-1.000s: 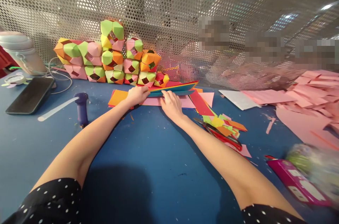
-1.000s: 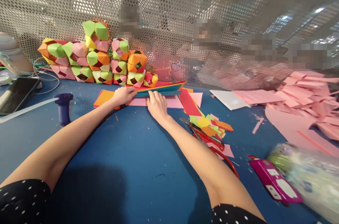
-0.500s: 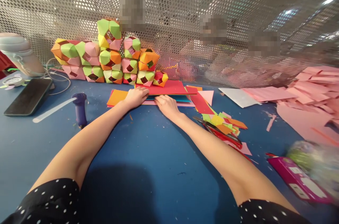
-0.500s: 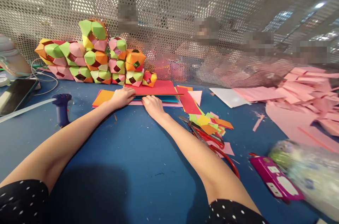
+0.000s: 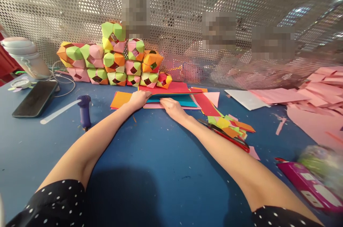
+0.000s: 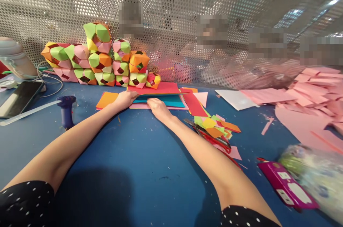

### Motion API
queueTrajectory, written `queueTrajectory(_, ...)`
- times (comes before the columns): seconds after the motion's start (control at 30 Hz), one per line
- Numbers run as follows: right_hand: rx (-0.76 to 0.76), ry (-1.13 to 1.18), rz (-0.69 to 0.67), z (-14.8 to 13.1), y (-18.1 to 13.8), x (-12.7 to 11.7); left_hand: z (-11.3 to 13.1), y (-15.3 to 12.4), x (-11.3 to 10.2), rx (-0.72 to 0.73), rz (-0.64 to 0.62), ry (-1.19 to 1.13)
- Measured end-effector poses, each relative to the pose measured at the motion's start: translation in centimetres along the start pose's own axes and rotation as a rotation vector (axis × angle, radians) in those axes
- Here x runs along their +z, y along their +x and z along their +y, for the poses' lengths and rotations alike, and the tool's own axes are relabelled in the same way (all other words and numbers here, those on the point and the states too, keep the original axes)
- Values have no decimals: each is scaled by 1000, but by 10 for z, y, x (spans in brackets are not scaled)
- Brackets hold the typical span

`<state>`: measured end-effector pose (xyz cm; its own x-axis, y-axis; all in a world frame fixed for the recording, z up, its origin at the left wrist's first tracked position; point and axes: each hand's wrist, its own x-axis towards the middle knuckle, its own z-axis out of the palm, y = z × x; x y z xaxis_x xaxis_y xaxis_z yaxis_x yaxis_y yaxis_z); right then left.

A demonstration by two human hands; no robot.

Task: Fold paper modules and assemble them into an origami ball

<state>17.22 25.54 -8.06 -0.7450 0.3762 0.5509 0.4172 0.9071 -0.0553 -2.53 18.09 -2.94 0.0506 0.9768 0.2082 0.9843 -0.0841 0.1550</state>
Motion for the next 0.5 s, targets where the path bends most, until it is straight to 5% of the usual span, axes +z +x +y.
queueTrajectory(0.5, 150, -93, -31, -21, 8, -10, 2, 0, 3, -13, 0, -6)
